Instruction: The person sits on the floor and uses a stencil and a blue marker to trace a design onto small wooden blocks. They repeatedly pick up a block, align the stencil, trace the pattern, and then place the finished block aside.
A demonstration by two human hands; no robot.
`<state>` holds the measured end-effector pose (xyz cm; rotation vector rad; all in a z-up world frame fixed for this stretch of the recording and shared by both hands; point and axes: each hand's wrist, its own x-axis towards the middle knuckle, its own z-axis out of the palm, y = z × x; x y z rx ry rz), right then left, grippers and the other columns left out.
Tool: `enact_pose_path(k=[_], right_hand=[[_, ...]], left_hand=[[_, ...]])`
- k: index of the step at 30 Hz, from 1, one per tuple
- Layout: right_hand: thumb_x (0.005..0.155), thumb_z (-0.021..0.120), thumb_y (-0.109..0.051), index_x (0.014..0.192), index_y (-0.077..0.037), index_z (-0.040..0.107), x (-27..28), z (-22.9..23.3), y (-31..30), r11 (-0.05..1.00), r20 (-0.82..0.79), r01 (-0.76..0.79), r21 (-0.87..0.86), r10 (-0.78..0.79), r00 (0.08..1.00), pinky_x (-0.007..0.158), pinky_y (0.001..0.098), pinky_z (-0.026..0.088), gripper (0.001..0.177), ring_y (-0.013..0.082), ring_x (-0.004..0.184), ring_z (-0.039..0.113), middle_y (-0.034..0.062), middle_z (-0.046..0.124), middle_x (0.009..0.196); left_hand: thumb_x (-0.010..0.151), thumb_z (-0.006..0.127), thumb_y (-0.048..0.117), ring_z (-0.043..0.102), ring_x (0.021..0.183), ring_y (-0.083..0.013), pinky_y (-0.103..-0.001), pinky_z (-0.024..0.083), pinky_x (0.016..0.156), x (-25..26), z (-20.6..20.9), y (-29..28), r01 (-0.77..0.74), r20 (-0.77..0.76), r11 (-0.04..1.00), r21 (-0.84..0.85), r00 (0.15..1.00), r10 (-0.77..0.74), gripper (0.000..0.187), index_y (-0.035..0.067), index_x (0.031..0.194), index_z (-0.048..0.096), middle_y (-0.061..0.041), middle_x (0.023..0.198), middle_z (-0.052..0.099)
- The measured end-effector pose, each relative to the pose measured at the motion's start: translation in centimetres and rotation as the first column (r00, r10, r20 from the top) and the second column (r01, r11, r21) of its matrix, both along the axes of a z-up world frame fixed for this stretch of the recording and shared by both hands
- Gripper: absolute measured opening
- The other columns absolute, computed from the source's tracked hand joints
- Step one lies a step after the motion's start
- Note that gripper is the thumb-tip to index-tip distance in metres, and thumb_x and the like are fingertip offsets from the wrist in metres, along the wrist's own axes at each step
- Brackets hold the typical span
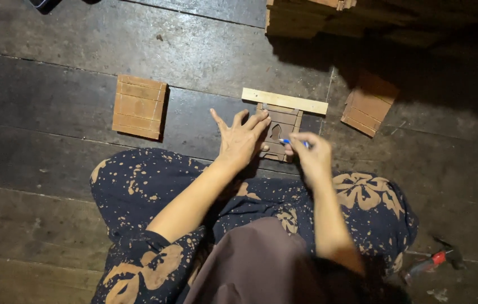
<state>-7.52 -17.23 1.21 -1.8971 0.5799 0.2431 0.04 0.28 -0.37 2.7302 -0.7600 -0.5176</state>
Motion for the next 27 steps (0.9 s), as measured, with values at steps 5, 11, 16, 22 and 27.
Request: enact_pose_path(k=[5, 11, 16, 22, 27], right_hand=[[0.080, 0.080, 0.005, 0.097, -0.001, 0.078, -6.5, -3.2, 4.3, 0.862, 0.234, 0.503, 0.061, -0.502, 0.833, 0.063, 0.0312, 0.065, 0.019, 0.0216, 0.072, 0.074, 0.0183, 0.073, 0.087], [0.084, 0.083, -0.001, 0.096, -0.009, 0.080, -7.0, -5.1, 6.3, 0.916, 0.501, 0.338, -0.215, -0.193, 0.844, 0.069, 0.0354, 0.058, 0.014, 0.0268, 0.086, 0.075, 0.0091, 0.074, 0.092], [0.087, 0.080, 0.000, 0.096, -0.010, 0.079, -6.6, -4.9, 6.9, 0.914, 0.532, 0.316, -0.256, -0.140, 0.835, 0.074, 0.0352, 0.057, 0.013, 0.0274, 0.089, 0.074, 0.0080, 0.074, 0.093], [0.089, 0.076, 0.001, 0.095, -0.009, 0.077, -6.3, -4.3, 7.3, 0.919, 0.545, 0.226, -0.324, -0.014, 0.838, 0.075, 0.0379, 0.057, 0.011, 0.0306, 0.089, 0.074, 0.0083, 0.073, 0.093], [0.085, 0.075, 0.003, 0.091, -0.012, 0.076, -7.1, -5.0, 8.1, 0.928, 0.550, 0.119, -0.353, 0.103, 0.828, 0.076, 0.0393, 0.057, 0.016, 0.0299, 0.085, 0.073, 0.0052, 0.071, 0.087]], left_hand=[[0.080, 0.082, 0.039, 0.042, 0.137, -0.0322, -0.095, 0.013, 0.096, -0.4, -0.7, 0.1, 0.005, 0.054, 1.000, -0.015, 0.999, -0.004, 0.066, 0.030, 0.139, 0.055, 0.013, 0.145, 0.051], [0.080, 0.082, 0.039, 0.042, 0.138, -0.0316, -0.095, 0.011, 0.096, -0.5, -0.5, 0.3, 0.005, 0.064, 1.000, -0.019, 0.998, -0.004, 0.065, 0.031, 0.139, 0.056, 0.013, 0.145, 0.052], [0.080, 0.083, 0.038, 0.043, 0.137, -0.0327, -0.095, 0.011, 0.095, -0.4, -0.7, 0.3, 0.006, 0.064, 0.999, -0.039, 0.998, -0.003, 0.064, 0.029, 0.138, 0.057, 0.011, 0.146, 0.052], [0.079, 0.083, 0.039, 0.043, 0.137, -0.0329, -0.095, 0.012, 0.096, -0.3, -0.4, 0.2, 0.001, 0.083, 0.999, -0.042, 0.997, 0.003, 0.064, 0.029, 0.137, 0.057, 0.011, 0.145, 0.052], [0.080, 0.082, 0.041, 0.042, 0.137, -0.0322, -0.094, 0.013, 0.097, -0.6, -0.1, 0.0, -0.005, 0.093, 1.000, -0.019, 0.996, 0.007, 0.065, 0.030, 0.138, 0.057, 0.011, 0.144, 0.052]])
